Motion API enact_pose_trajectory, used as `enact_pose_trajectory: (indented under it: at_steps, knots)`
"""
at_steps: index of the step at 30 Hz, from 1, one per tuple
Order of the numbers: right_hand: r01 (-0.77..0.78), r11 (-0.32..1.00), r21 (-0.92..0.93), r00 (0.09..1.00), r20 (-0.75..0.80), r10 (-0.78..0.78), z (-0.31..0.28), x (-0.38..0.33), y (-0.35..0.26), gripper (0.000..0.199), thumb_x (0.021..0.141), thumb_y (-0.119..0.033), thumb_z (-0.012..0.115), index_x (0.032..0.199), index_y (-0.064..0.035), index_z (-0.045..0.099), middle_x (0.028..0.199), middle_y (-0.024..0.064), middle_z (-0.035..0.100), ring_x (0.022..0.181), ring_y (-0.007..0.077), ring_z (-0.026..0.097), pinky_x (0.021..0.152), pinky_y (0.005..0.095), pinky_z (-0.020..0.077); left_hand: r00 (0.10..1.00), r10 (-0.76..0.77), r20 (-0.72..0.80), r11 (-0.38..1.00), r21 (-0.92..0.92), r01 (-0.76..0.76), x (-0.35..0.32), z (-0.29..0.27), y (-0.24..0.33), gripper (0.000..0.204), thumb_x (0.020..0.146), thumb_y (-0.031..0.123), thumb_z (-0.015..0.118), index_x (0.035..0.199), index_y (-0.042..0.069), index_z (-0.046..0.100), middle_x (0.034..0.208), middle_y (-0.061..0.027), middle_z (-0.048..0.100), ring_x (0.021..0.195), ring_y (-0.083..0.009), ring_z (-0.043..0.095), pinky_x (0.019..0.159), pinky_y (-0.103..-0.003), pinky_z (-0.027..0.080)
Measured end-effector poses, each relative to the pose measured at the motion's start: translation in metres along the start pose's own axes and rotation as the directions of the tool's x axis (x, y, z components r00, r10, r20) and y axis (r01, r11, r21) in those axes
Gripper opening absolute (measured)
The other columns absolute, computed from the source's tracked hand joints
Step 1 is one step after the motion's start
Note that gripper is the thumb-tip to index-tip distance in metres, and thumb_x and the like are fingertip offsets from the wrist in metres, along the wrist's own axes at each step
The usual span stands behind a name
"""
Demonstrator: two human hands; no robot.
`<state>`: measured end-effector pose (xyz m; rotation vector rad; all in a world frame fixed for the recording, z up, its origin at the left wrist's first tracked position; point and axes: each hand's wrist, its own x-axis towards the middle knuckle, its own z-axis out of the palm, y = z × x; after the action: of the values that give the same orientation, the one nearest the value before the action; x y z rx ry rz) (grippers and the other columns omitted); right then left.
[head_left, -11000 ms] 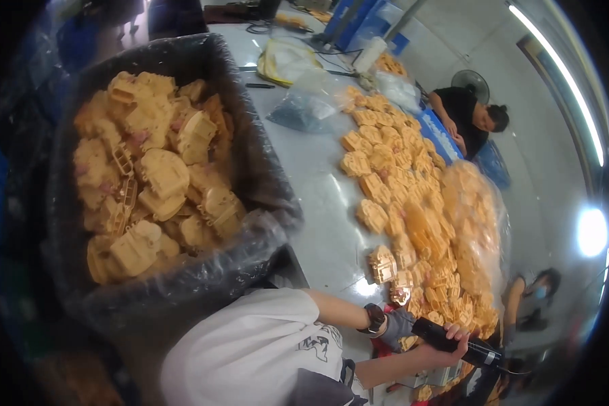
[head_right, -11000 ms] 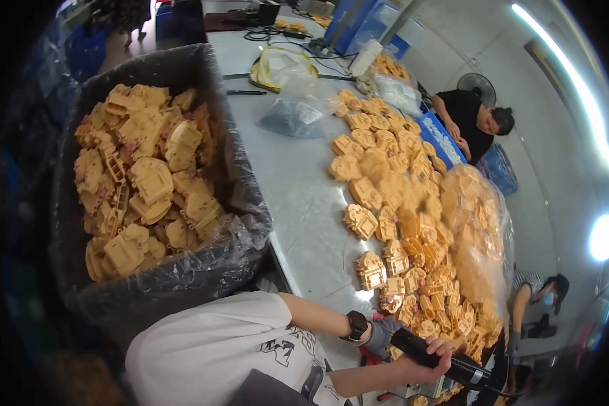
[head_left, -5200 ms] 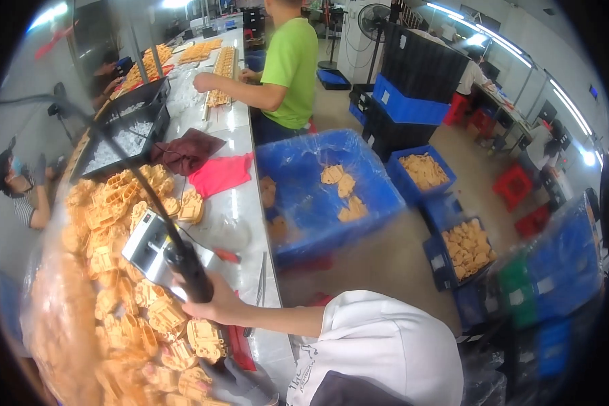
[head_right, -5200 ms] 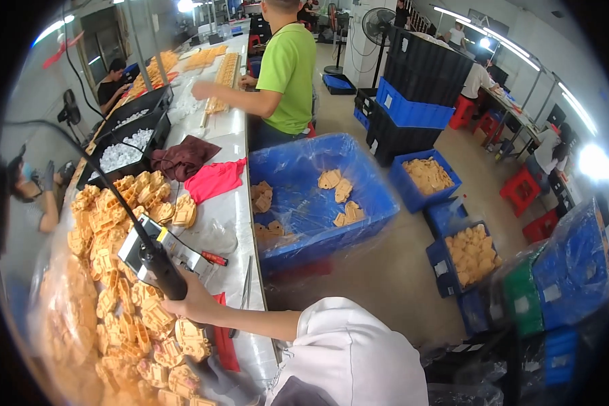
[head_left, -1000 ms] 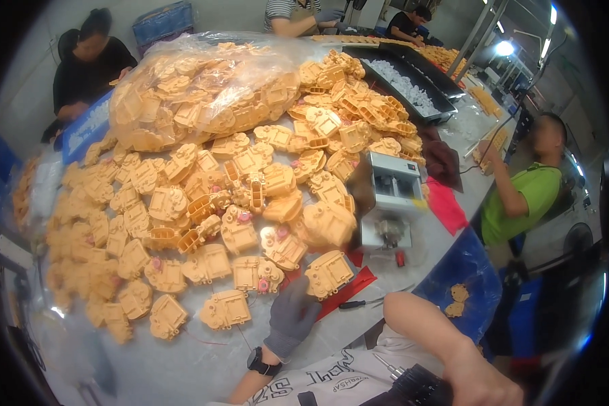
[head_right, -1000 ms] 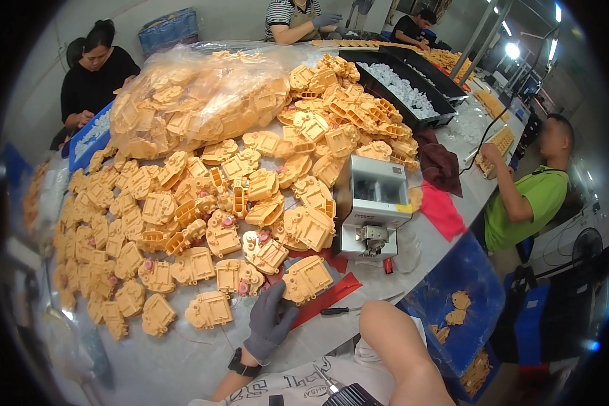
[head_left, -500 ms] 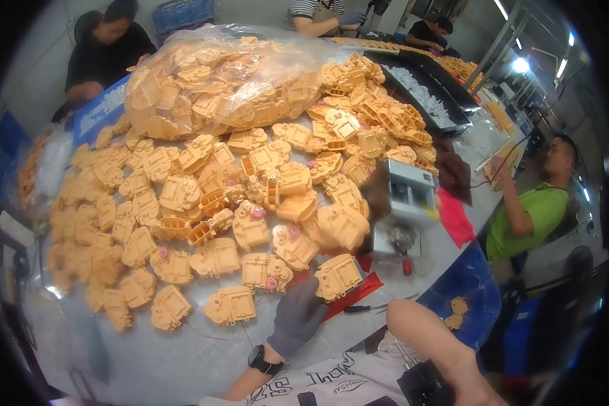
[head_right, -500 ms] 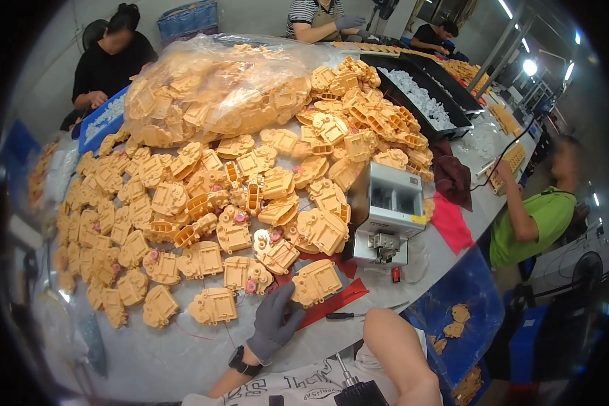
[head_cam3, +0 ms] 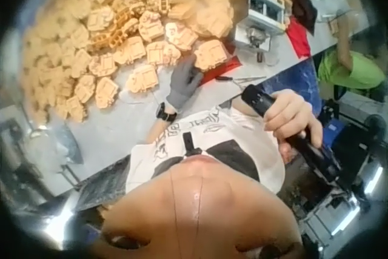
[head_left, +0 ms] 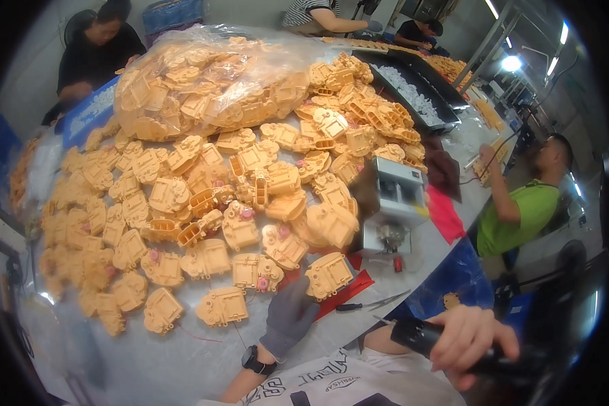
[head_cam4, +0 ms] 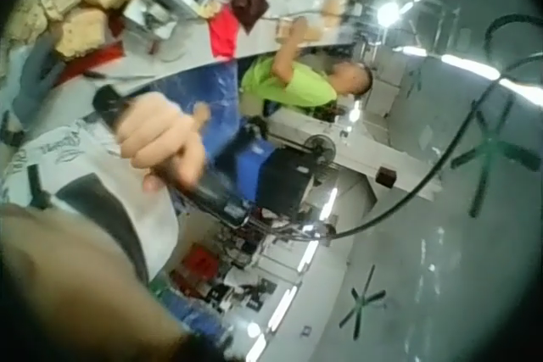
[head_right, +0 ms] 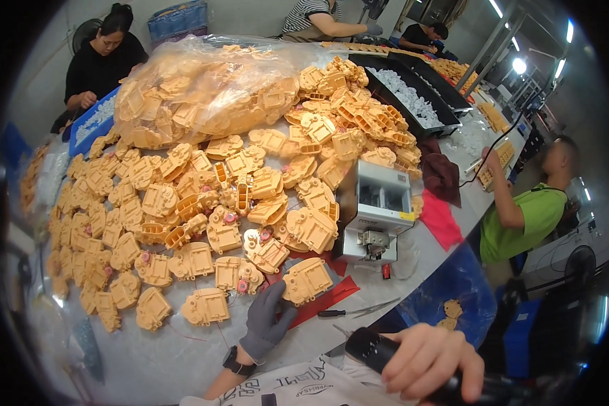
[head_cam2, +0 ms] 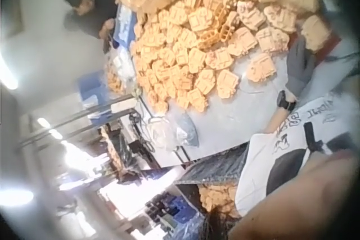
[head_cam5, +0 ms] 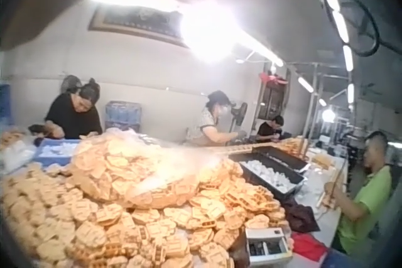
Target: The person fastens plastic housings by driving screws into them with an electric screwdriver and places the assembled parts into a crate.
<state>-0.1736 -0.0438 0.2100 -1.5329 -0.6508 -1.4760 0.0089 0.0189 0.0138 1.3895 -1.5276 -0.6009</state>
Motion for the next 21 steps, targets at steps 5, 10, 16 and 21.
enact_pose_trajectory:
  at_steps: [5,10,16,21]
  knots:
    - [-0.292,0.933,-0.210,0.955,-0.122,0.271,-0.028,-0.034,-0.023,0.065,0.074,-0.005,0.066,0.128,-0.0026,0.031,0.063,0.0101,0.058,0.049,0.0224,0.059,0.047,0.0327,0.0497,0.998,0.043,0.034,0.999,-0.025,-0.042,0.004,0.007,0.005,0.052,0.073,0.012,0.064,0.121,0.002,0.045,0.108,-0.0212,0.054,0.091,-0.0355,0.055,0.076,-0.040,0.045]
    - [-0.386,0.830,-0.402,0.867,-0.465,0.179,-0.034,-0.058,-0.010,0.070,0.077,-0.007,0.057,0.135,-0.0018,0.018,0.070,0.0092,0.052,0.051,0.0184,0.051,0.056,0.0342,0.0446,0.999,0.032,-0.021,0.999,0.017,-0.032,0.007,0.008,0.000,0.051,0.073,0.009,0.064,0.120,0.001,0.045,0.107,-0.0200,0.054,0.080,-0.0309,0.057,0.070,-0.038,0.047]
    - [-0.469,0.625,-0.623,0.707,-0.689,-0.157,-0.061,-0.056,-0.004,0.066,0.073,-0.002,0.051,0.132,0.0031,0.021,0.064,0.0073,0.048,0.048,0.0155,0.048,0.053,0.0301,0.0439,0.999,0.046,-0.026,0.999,0.013,-0.046,0.011,0.012,0.002,0.051,0.072,0.006,0.064,0.119,-0.001,0.046,0.099,-0.0174,0.056,0.072,-0.0260,0.056,0.066,-0.036,0.046]
    - [-0.548,0.570,-0.612,0.669,-0.730,-0.140,-0.090,-0.044,0.018,0.053,0.071,0.001,0.057,0.119,0.0033,0.033,0.065,0.0078,0.053,0.050,0.0143,0.051,0.053,0.0284,0.0445,0.998,0.042,-0.047,0.998,0.045,-0.040,0.009,0.014,0.001,0.050,0.070,0.006,0.065,0.116,-0.002,0.048,0.092,-0.0158,0.057,0.070,-0.0259,0.054,0.065,-0.036,0.045]
